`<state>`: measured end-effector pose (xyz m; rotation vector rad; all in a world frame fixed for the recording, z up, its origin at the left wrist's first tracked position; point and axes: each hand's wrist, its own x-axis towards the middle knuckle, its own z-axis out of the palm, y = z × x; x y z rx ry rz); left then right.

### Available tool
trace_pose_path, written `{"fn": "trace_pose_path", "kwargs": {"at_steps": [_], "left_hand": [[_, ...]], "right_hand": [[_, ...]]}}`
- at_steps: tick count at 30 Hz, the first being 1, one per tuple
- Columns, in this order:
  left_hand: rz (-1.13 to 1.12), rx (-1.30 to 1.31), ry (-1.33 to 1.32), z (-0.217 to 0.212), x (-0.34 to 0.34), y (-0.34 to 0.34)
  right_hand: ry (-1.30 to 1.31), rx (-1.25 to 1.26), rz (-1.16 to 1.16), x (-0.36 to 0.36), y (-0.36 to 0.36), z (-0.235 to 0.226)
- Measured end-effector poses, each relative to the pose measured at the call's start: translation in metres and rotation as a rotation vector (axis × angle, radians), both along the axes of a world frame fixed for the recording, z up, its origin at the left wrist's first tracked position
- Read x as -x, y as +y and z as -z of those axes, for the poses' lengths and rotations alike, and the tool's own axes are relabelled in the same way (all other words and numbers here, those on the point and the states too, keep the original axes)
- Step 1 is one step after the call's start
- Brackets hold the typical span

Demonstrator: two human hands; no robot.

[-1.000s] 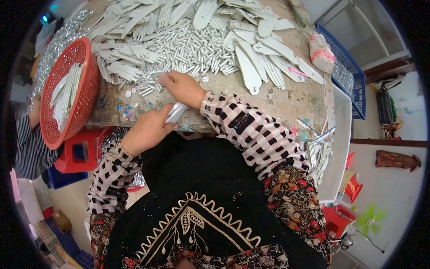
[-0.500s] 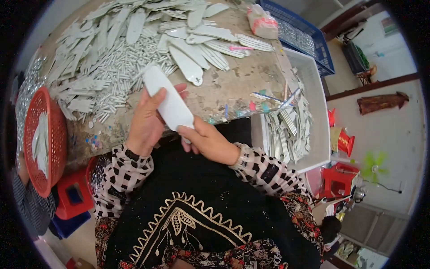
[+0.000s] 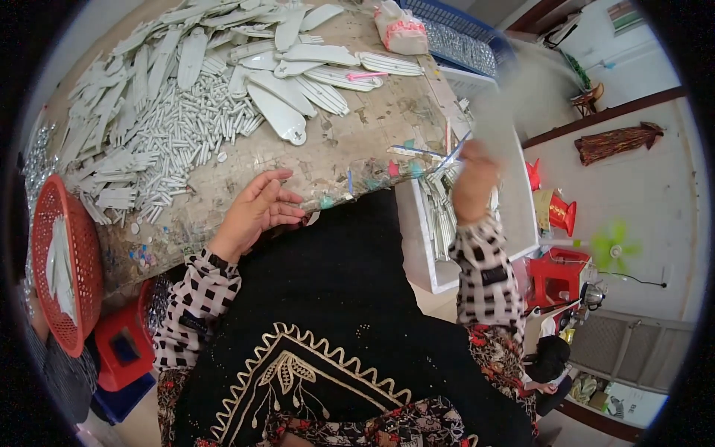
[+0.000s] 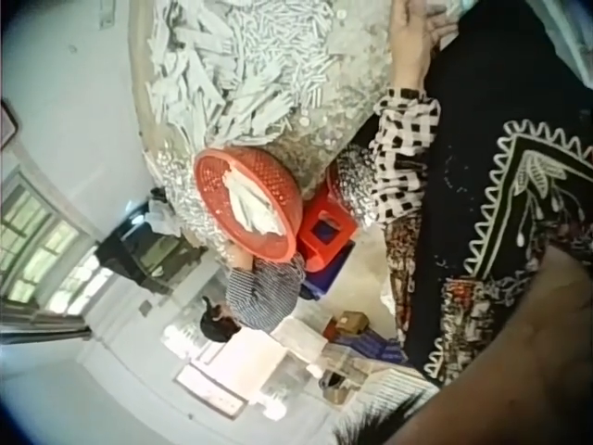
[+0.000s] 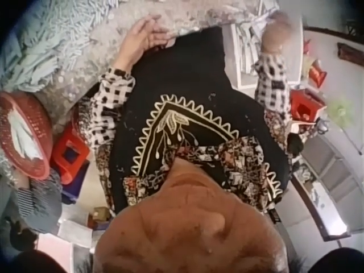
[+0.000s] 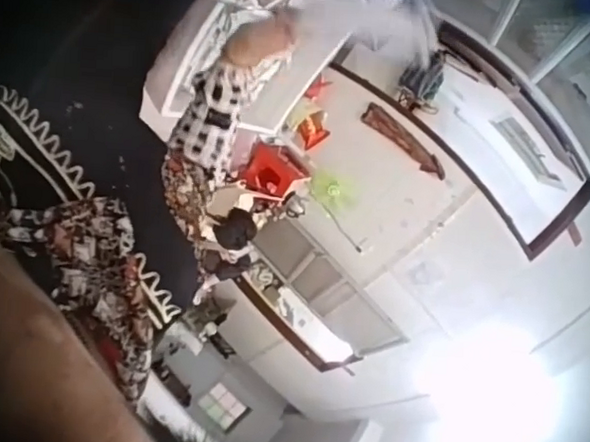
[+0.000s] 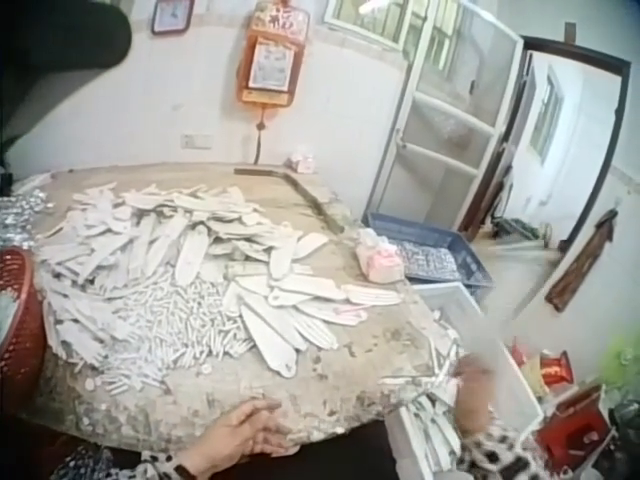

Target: Sorting plastic components and using a thin tool to assemble small metallic parts on a workstation.

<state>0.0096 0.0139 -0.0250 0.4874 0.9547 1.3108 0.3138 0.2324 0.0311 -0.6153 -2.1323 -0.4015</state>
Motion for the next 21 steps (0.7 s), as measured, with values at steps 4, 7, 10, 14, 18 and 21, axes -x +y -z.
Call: {"fn": "trace_pose_path", "kwargs": {"at_steps": [4, 7, 10, 14, 18, 21], "left_hand": [[0.009, -0.003, 0.037, 0.003, 0.004, 0.006], [-0.006, 0.014, 0.048, 0.010, 0.005, -0.013], [-0.006, 0.008, 0.030, 0.009, 0.008, -0.009], [0.028, -0.024, 0.035, 0.003, 0.002, -0.002], [0.013, 0.030, 0.025, 0.009, 0.000, -0.019], [0.009, 0.013, 0.041, 0.004, 0.005, -0.010]], "right_hand": [[-0.251, 0.641, 0.290, 0.010, 0.009, 0.010], [0.298, 0.721, 0.103, 0.046, -0.032, -0.075], [0.530, 0.632, -0.197, 0.047, -0.045, -0.086], [0.085, 0.179, -0.060, -0.001, -0.008, 0.011], [0.172, 0.899, 0.189, 0.037, -0.042, -0.057], [0.180, 0.473, -0.024, 0.021, -0.025, -0.037]]}}
